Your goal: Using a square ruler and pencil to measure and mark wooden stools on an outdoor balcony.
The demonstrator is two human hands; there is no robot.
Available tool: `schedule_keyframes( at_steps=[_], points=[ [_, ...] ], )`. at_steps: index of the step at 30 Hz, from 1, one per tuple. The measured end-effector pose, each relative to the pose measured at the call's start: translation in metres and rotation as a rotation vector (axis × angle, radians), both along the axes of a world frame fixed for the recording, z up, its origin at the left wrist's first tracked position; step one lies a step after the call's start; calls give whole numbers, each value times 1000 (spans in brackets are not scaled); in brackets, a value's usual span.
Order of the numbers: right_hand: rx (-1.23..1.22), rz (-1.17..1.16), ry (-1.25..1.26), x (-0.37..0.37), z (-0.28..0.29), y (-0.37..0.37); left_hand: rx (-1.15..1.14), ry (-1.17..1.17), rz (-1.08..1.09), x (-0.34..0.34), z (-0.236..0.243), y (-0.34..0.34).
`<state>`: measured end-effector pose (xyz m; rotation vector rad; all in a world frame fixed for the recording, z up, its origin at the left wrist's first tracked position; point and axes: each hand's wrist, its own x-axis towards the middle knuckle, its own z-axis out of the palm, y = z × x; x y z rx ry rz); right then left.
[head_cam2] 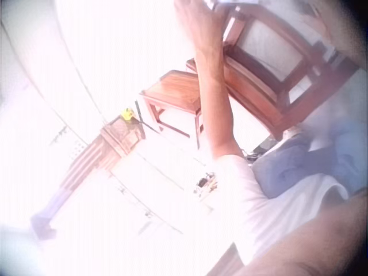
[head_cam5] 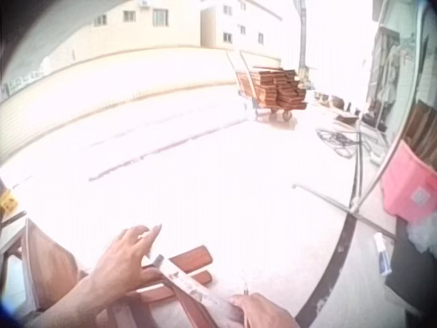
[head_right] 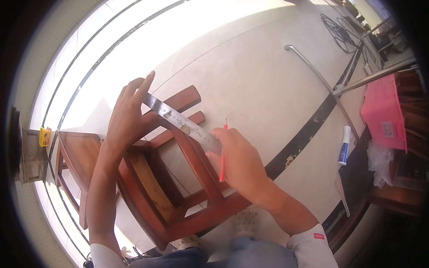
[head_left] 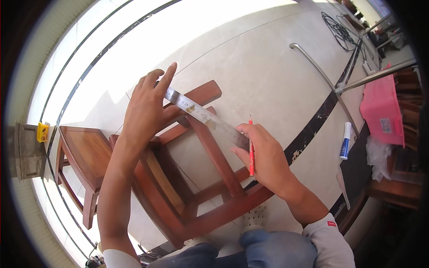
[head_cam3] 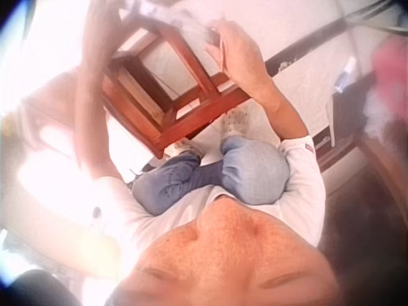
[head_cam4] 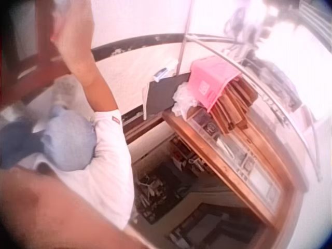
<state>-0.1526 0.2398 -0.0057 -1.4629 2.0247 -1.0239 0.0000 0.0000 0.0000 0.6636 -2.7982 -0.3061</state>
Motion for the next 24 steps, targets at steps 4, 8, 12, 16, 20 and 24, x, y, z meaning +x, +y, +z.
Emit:
schedule_keyframes(
  at_steps=[4,8,12,16,20,24],
  points=[
    [13,-138,5,31,-7,12,140,-128,368,-13,-7,10],
    [39,-193,13,50,-8,23,247,-171,240,-14,-9,11],
    [12,-178,93,54,-16,25,196,-124,47,-12,-17,11],
    [30,-169,41,52,-16,23,228,-61,51,-10,-26,7],
    [15,-178,-24,49,-15,24,94,-17,47,-11,-26,16],
    [51,-138,-27,48,-14,24,-24,-34,81,-11,-27,17]
  ],
)
